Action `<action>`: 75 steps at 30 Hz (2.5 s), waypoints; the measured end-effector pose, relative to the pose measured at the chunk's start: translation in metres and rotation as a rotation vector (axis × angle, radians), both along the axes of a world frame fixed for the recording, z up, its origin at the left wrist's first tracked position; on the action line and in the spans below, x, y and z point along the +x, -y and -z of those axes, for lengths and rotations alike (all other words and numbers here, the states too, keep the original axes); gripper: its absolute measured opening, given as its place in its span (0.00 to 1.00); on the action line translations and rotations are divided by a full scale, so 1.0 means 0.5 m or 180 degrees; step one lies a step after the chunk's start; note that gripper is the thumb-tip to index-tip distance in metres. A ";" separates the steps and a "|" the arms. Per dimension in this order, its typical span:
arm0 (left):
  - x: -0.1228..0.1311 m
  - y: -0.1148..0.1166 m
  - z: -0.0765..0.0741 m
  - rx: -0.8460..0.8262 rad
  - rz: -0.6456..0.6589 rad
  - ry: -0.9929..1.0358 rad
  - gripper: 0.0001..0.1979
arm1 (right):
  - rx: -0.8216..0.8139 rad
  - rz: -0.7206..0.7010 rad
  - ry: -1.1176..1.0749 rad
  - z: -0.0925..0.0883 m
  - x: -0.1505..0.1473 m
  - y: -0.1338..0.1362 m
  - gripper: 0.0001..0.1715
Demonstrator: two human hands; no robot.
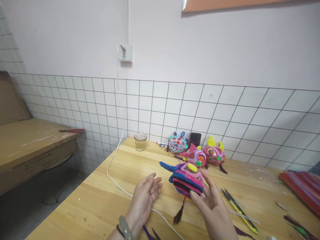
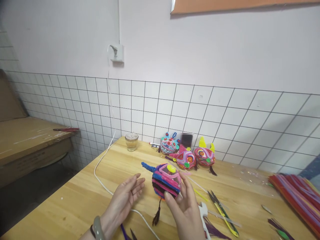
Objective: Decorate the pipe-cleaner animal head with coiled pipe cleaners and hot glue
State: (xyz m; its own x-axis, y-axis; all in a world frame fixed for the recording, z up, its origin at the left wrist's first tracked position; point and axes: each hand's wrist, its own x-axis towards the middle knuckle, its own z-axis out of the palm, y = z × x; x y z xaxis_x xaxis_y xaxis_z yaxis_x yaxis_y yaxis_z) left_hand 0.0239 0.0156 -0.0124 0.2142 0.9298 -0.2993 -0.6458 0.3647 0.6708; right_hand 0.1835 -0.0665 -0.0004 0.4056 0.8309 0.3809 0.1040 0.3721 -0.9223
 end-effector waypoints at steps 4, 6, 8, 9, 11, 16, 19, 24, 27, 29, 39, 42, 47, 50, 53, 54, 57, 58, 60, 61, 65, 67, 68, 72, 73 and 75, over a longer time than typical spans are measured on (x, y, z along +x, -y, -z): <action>0.007 0.003 -0.002 0.0177 0.0089 -0.0142 0.15 | 0.0009 -0.0004 -0.0118 0.015 0.007 -0.008 0.35; 0.009 0.004 -0.003 0.0276 0.0123 -0.0202 0.17 | -0.0034 -0.0011 -0.0268 0.020 0.002 -0.009 0.36; 0.011 0.007 -0.005 0.0389 0.0144 -0.0247 0.19 | -0.0050 -0.0044 -0.0335 0.022 -0.004 -0.007 0.36; 0.011 0.009 -0.006 0.0453 0.0152 -0.0262 0.20 | -0.0061 -0.0044 -0.0281 0.022 -0.008 -0.006 0.35; 0.012 0.014 -0.008 0.0579 0.0195 -0.0285 0.20 | -0.0070 0.0063 0.0006 0.022 -0.011 -0.003 0.34; 0.017 0.040 -0.021 0.0816 0.0711 -0.0296 0.21 | 0.0053 0.0574 0.1643 0.039 0.001 0.003 0.34; 0.019 0.060 -0.038 0.1089 0.1272 -0.0006 0.32 | 0.0339 0.0844 0.2665 0.052 0.006 0.005 0.33; 0.021 0.076 -0.058 0.1336 0.1289 0.0334 0.27 | 0.0703 0.1082 0.3407 0.068 -0.013 0.007 0.30; 0.022 0.073 -0.055 0.1377 0.1285 0.0478 0.24 | 0.0802 0.1205 0.3409 0.075 -0.026 0.005 0.24; 0.023 0.071 -0.052 0.1391 0.1264 0.0540 0.23 | 0.0783 0.1206 0.3458 0.076 -0.028 0.004 0.23; 0.019 0.068 -0.046 0.1141 0.1053 0.0436 0.21 | 0.0800 0.0787 0.4080 0.053 -0.011 0.007 0.30; 0.018 0.065 -0.038 0.1043 0.0975 0.0324 0.21 | 0.0595 0.0638 0.3890 0.046 -0.010 0.014 0.32; 0.018 0.062 -0.027 0.1038 0.0902 0.0237 0.21 | 0.0385 0.0514 0.3592 0.033 -0.003 0.019 0.38; 0.019 0.063 -0.028 0.1052 0.0958 0.0331 0.22 | 0.0457 0.0530 0.3815 0.029 -0.004 0.019 0.37; 0.019 0.062 -0.030 0.1152 0.1025 0.0357 0.21 | 0.0533 0.0511 0.3971 0.024 -0.008 0.021 0.34; 0.019 0.062 -0.029 0.1198 0.1018 0.0310 0.21 | 0.0546 0.0503 0.3961 0.021 -0.009 0.022 0.33; 0.018 0.061 -0.026 0.1365 0.0972 0.0081 0.22 | 0.0624 0.0565 0.3690 0.008 -0.010 0.025 0.29; 0.017 0.061 -0.025 0.1438 0.0981 0.0012 0.23 | 0.0670 0.0599 0.3544 0.004 -0.008 0.026 0.26; 0.017 0.061 -0.025 0.1562 0.1028 -0.0121 0.26 | 0.0746 0.0676 0.3254 -0.002 -0.005 0.027 0.20; 0.017 0.062 -0.025 0.1611 0.1053 -0.0182 0.27 | 0.0777 0.0716 0.3137 -0.004 -0.003 0.028 0.18; 0.021 0.064 -0.027 0.1714 0.1104 -0.0425 0.29 | 0.0821 0.0705 0.2910 -0.011 0.001 0.027 0.12; 0.023 0.064 -0.027 0.1755 0.1102 -0.0533 0.29 | 0.1023 0.0623 0.2930 -0.019 -0.001 0.026 0.10; 0.023 0.063 -0.028 0.1792 0.1088 -0.0579 0.29 | 0.1168 0.0579 0.2972 -0.025 -0.003 0.025 0.08; 0.024 0.064 -0.031 0.2062 0.0920 -0.0703 0.29 | 0.1816 0.0535 0.3365 -0.054 -0.007 0.024 0.07; 0.025 0.066 -0.032 0.2118 0.0905 -0.0729 0.30 | 0.1928 0.0565 0.3457 -0.060 -0.007 0.024 0.09; 0.026 0.068 -0.035 0.2155 0.0884 -0.0776 0.30 | 0.2028 0.0599 0.3573 -0.067 -0.006 0.024 0.11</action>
